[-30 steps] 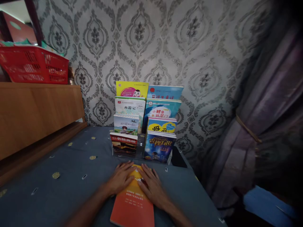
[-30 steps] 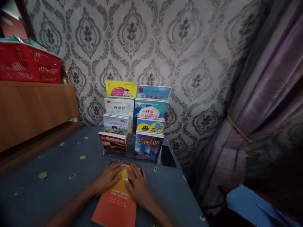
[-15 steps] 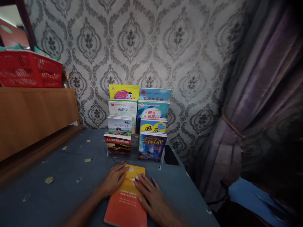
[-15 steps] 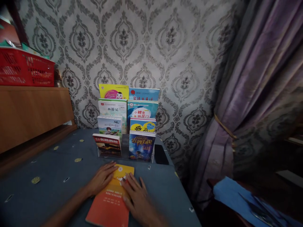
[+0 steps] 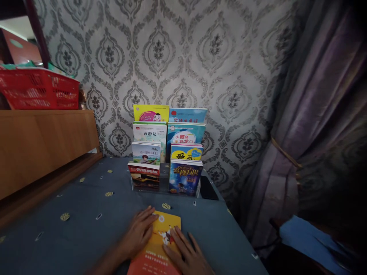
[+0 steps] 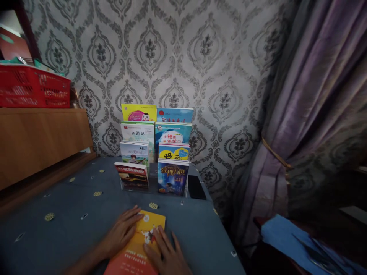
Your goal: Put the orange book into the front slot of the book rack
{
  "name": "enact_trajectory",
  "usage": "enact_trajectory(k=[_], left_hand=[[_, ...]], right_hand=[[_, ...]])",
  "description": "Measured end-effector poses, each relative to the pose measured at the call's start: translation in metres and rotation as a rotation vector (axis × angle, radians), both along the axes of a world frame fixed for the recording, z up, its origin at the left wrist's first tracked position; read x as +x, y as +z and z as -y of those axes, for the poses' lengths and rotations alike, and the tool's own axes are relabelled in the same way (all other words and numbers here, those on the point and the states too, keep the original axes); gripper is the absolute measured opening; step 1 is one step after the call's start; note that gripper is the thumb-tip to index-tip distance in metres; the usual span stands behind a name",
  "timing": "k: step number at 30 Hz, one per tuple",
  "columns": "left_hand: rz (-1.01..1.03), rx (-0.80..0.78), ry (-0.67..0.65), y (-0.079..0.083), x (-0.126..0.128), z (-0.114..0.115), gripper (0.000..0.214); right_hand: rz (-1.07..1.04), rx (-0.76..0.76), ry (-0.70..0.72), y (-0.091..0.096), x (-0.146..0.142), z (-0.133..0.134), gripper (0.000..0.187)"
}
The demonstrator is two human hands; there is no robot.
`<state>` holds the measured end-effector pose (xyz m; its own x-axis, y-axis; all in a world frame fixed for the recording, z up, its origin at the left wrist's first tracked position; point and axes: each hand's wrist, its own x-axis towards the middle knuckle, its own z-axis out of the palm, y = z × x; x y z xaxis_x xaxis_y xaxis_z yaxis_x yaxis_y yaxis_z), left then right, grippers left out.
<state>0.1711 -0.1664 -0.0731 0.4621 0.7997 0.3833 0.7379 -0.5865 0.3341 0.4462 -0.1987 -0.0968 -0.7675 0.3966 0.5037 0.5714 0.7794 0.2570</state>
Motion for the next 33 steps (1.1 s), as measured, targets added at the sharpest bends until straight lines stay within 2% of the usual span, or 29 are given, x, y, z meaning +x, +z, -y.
enact_trajectory(k=[2,6,12,15,20,22,24,28,30,33], left_hand=[[-0.005,0.046,-0.001,-0.002,0.0,0.011,0.045],[-0.042,0.121,-0.015,-0.003,-0.002,0.035,0.047],[-0.042,0.204,-0.047,-0.008,-0.004,0.065,0.05],[-0.051,0.185,-0.034,-0.008,-0.004,0.073,0.052],[-0.021,0.089,-0.033,-0.002,-0.005,0.079,0.046],[0.027,0.011,-0.029,0.002,-0.005,0.079,0.045],[0.095,-0.105,-0.031,0.008,-0.006,0.078,0.043],[0.313,-0.377,-0.038,0.029,-0.006,0.074,0.036],[0.452,-0.492,-0.016,0.04,-0.007,0.072,0.038],[0.634,-0.572,0.073,0.047,-0.011,0.071,0.045]], right_hand=[[-0.003,0.092,-0.004,-0.002,0.001,0.009,0.056],[0.027,0.186,-0.024,-0.005,0.001,0.033,0.05],[-0.069,0.176,-0.039,-0.022,-0.004,0.064,0.058],[-0.03,0.148,-0.032,-0.02,-0.008,0.072,0.058],[-0.107,-0.018,0.037,0.012,-0.011,0.076,0.056],[-0.142,-0.102,0.084,0.027,-0.009,0.078,0.053],[-0.158,-0.117,0.133,0.04,-0.005,0.078,0.045],[-0.203,-0.119,0.184,0.057,-0.001,0.072,0.035],[-0.255,-0.194,0.182,0.061,-0.001,0.067,0.037],[-0.376,-0.359,0.167,0.066,-0.001,0.059,0.04]])
